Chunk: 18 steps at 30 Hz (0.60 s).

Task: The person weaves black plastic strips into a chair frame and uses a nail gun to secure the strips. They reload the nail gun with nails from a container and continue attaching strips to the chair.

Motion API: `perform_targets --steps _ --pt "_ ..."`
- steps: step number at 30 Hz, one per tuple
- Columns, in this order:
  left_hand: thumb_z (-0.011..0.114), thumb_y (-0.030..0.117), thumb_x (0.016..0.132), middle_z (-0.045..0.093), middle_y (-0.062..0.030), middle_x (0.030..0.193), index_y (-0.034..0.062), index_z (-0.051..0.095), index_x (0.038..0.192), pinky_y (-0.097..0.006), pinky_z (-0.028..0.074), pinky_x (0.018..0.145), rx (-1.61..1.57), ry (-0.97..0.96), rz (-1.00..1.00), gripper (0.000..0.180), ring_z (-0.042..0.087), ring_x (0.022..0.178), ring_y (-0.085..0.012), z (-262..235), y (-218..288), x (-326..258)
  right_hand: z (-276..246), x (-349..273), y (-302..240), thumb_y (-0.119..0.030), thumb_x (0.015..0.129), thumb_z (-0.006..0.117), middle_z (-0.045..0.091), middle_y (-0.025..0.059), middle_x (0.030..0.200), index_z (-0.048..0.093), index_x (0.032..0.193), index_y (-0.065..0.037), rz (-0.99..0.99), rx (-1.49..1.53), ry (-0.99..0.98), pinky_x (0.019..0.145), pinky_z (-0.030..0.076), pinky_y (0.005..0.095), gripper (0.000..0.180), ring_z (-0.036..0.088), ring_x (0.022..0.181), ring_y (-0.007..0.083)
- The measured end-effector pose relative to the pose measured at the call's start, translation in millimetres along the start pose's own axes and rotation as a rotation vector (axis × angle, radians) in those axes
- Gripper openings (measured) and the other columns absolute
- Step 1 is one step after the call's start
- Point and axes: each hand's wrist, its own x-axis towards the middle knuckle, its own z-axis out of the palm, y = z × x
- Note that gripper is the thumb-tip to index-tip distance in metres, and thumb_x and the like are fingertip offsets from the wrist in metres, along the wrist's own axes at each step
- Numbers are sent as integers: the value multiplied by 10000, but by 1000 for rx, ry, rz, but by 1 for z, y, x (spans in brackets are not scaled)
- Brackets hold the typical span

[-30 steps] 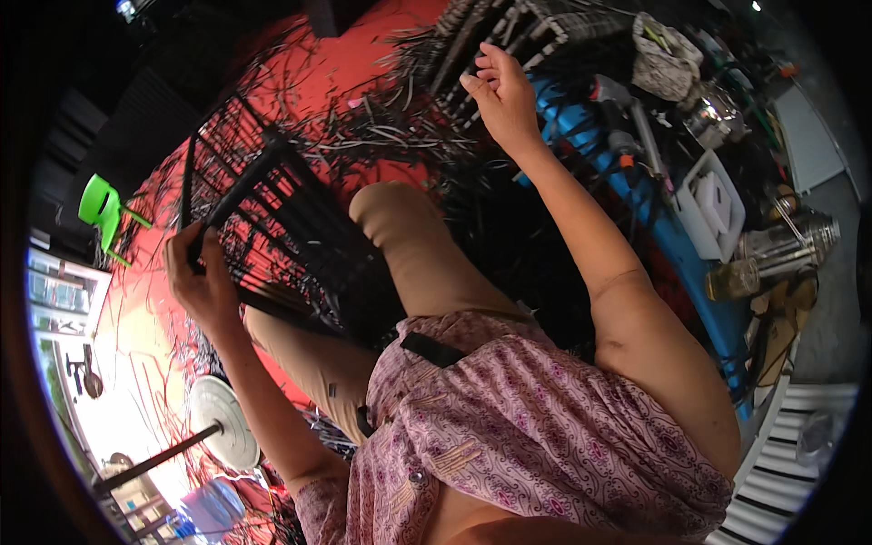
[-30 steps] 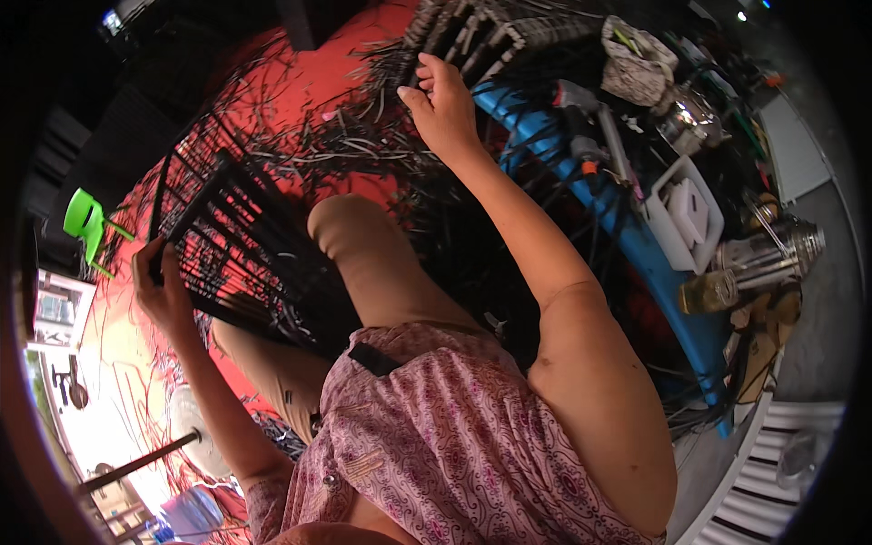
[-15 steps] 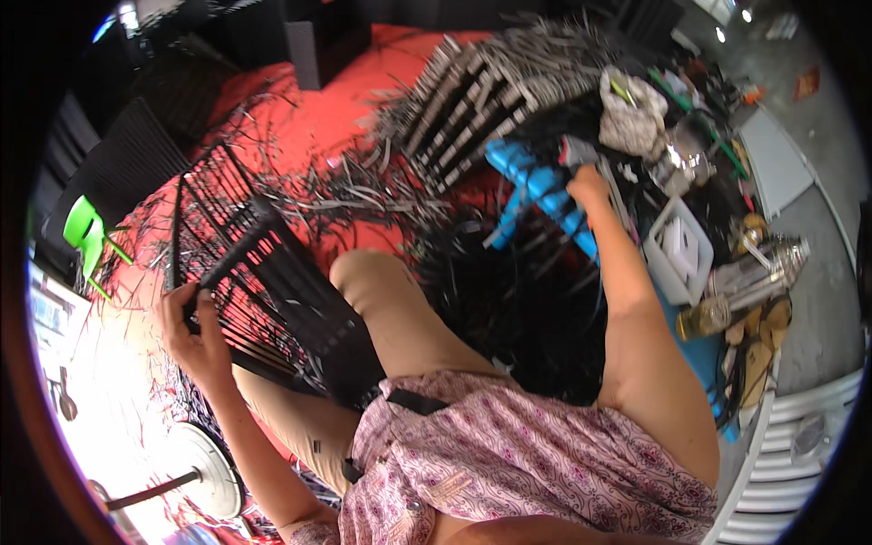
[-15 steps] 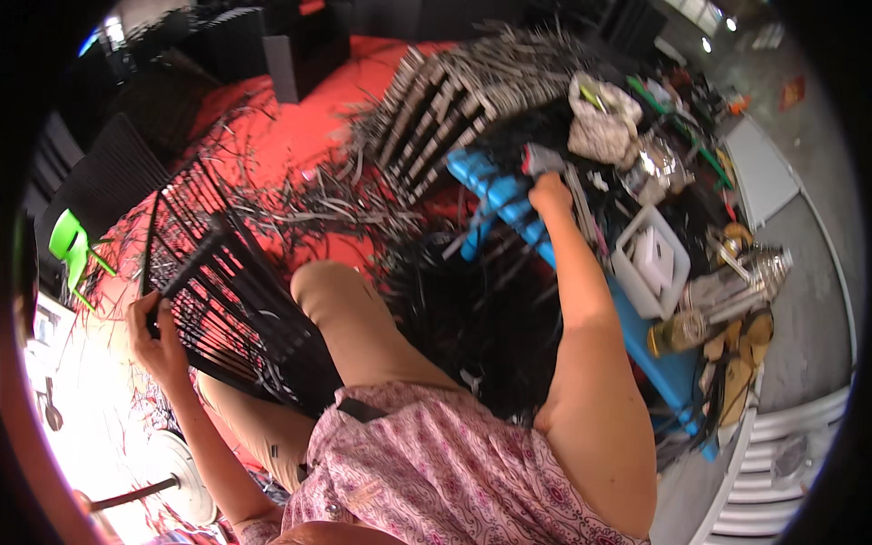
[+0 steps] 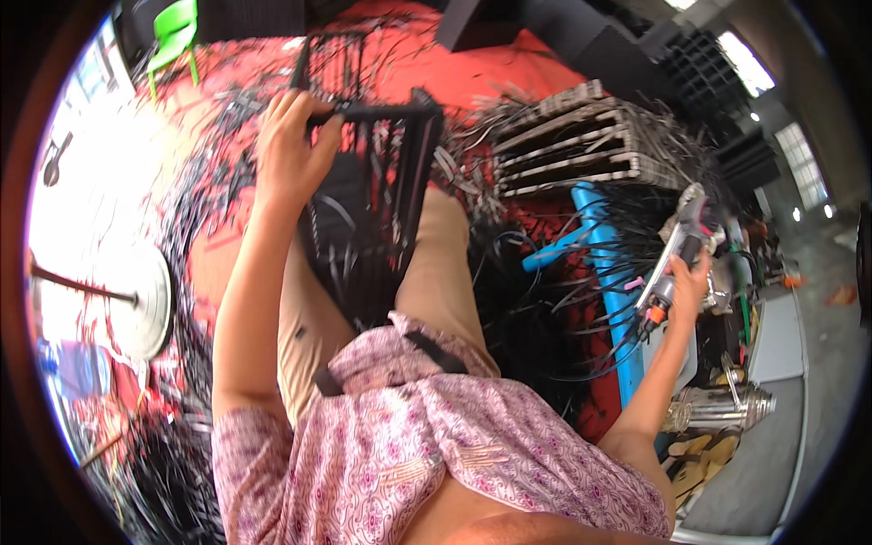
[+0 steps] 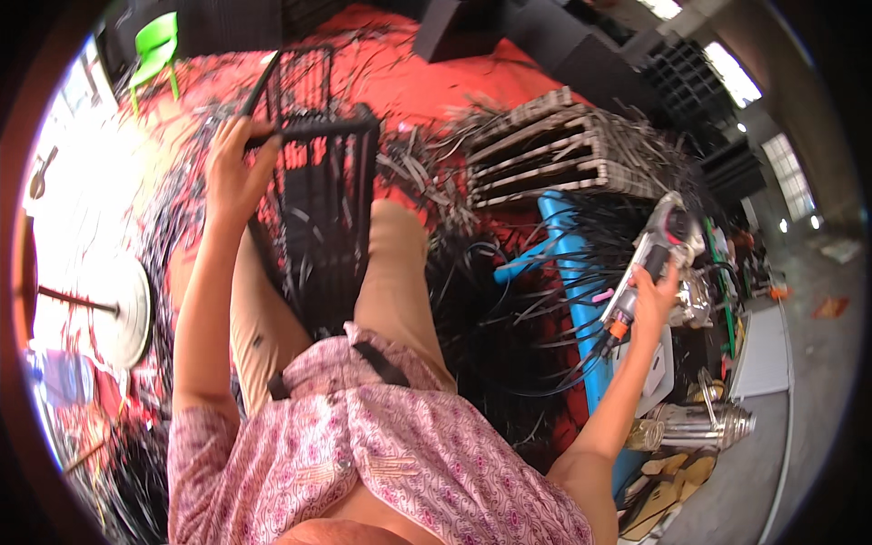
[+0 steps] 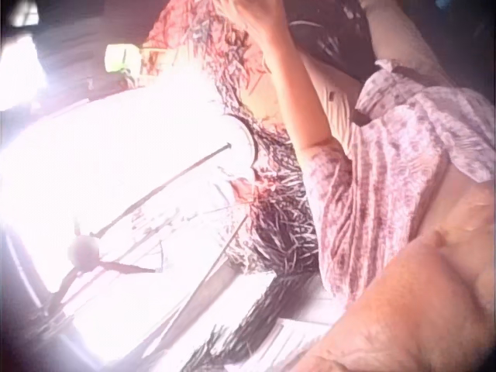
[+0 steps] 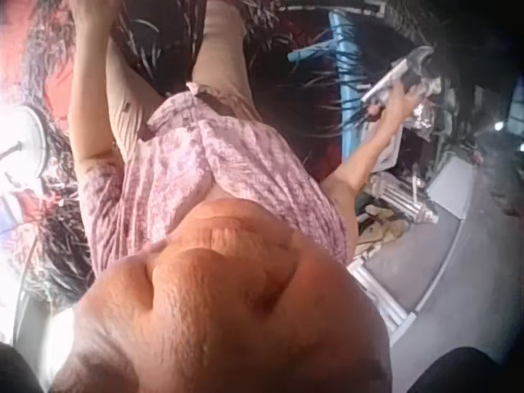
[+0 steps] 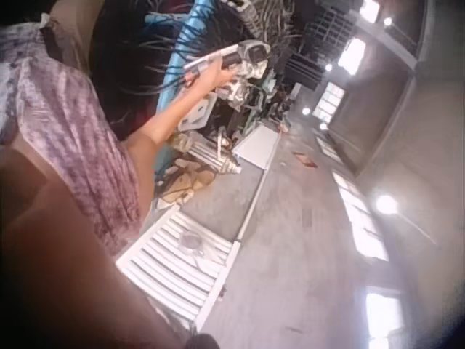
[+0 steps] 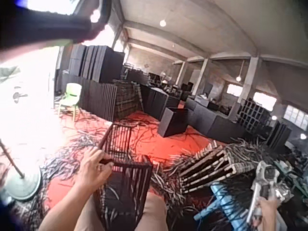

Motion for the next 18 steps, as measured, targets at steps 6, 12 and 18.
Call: perform_targets --steps 6,12,18 --pt "700 163 833 672 -103 943 30 692 937 -430 447 935 -3 -7 -15 169 622 984 -319 -2 -2 3 79 -86 -109 37 775 789 654 74 1052 566 1305 -24 -215 135 -438 890 528 322 578 650 916 147" --pt "710 181 814 669 -107 947 43 694 929 -432 444 939 -10 9 6 180 613 984 -323 -3 -7 3 206 -128 -173 -121 748 860 739 147 1074 553 1382 25 -1156 -117 -614 814 581 384 719 738 866 281" --pt "713 170 811 668 -106 936 44 692 939 -426 451 929 -11 20 23 181 614 967 -320 -1 -5 2 248 -131 -181 -43 541 813 694 112 930 580 1327 -10 -1372 -263 -651 708 530 384 821 676 781 285"
